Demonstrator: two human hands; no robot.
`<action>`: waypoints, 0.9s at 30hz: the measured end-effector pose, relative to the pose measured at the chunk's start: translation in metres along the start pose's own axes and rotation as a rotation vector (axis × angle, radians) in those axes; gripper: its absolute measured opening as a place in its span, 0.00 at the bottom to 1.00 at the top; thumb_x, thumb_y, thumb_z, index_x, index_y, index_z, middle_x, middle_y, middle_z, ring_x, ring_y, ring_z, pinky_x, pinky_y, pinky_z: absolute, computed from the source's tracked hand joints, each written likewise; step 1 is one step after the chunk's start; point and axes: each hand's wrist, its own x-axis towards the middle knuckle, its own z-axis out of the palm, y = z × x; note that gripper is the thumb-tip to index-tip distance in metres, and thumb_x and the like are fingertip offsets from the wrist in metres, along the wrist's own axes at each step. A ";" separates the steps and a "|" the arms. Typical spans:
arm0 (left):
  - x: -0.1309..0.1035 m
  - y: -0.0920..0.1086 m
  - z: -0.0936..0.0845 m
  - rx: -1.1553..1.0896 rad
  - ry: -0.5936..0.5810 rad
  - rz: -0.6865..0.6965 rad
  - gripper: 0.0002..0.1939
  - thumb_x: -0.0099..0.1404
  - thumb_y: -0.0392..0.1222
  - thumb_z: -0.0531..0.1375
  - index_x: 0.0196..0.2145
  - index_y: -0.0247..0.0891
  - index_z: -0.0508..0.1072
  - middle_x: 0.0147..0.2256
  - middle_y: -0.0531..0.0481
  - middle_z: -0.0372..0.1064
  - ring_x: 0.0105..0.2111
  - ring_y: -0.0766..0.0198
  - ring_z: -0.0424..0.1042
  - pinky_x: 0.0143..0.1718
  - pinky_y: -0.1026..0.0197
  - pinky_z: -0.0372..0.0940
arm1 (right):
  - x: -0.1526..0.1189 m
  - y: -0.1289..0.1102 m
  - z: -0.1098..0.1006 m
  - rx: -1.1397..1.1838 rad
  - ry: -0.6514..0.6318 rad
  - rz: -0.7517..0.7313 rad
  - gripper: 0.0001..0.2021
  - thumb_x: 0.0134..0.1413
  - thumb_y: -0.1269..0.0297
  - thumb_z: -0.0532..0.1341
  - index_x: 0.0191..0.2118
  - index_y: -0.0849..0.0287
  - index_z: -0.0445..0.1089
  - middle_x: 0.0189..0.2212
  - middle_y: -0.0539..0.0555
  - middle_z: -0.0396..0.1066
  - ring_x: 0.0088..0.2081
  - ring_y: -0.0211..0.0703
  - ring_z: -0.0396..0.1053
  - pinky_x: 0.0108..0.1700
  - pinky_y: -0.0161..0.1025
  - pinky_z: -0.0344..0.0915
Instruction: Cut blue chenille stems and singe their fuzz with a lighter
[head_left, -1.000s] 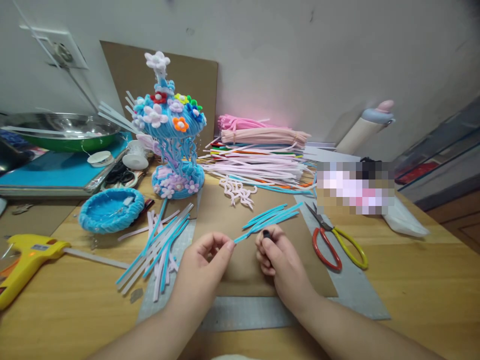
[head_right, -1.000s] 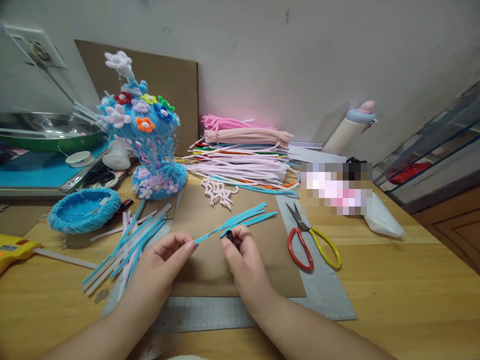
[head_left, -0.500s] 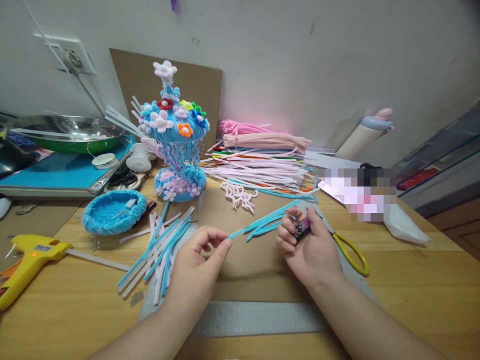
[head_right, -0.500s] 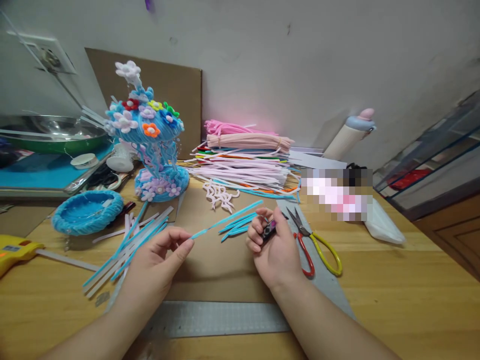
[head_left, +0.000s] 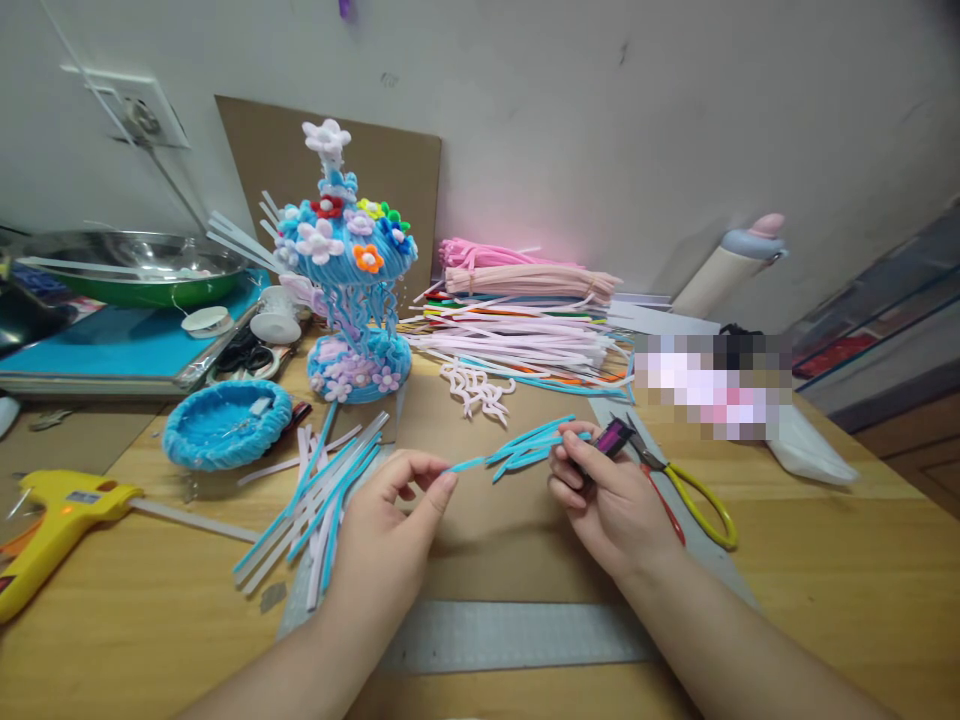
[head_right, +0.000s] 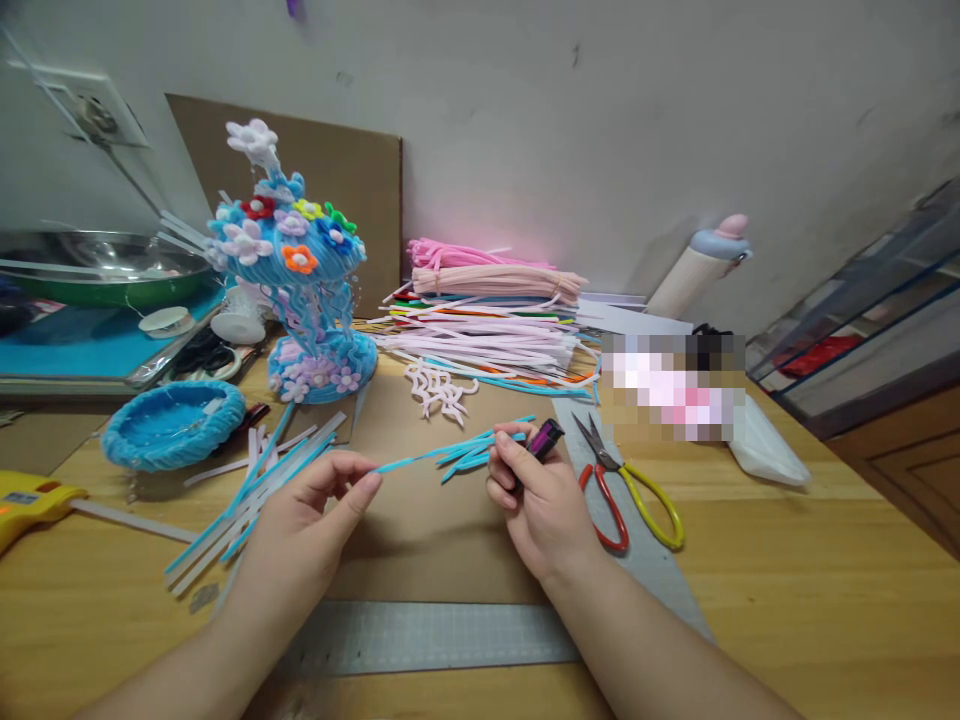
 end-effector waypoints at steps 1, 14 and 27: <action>0.000 -0.001 -0.001 -0.016 0.010 0.006 0.08 0.58 0.46 0.58 0.30 0.40 0.72 0.28 0.52 0.68 0.31 0.62 0.65 0.35 0.61 0.56 | 0.000 0.000 0.000 0.009 0.003 0.025 0.09 0.40 0.66 0.69 0.29 0.59 0.69 0.20 0.46 0.59 0.19 0.30 0.51 0.16 0.26 0.44; 0.000 0.003 -0.001 0.081 -0.096 -0.033 0.06 0.57 0.43 0.57 0.26 0.40 0.69 0.25 0.54 0.64 0.27 0.63 0.60 0.29 0.62 0.54 | 0.002 -0.007 0.000 0.144 0.019 0.043 0.10 0.42 0.66 0.67 0.32 0.57 0.68 0.22 0.46 0.61 0.19 0.28 0.51 0.16 0.25 0.45; -0.004 0.001 0.009 -0.377 -0.077 -0.247 0.08 0.56 0.44 0.60 0.25 0.38 0.68 0.24 0.55 0.62 0.27 0.67 0.59 0.30 0.66 0.54 | -0.027 0.039 0.006 -0.405 -0.220 0.231 0.21 0.47 0.41 0.57 0.27 0.57 0.61 0.19 0.44 0.51 0.20 0.32 0.47 0.17 0.29 0.46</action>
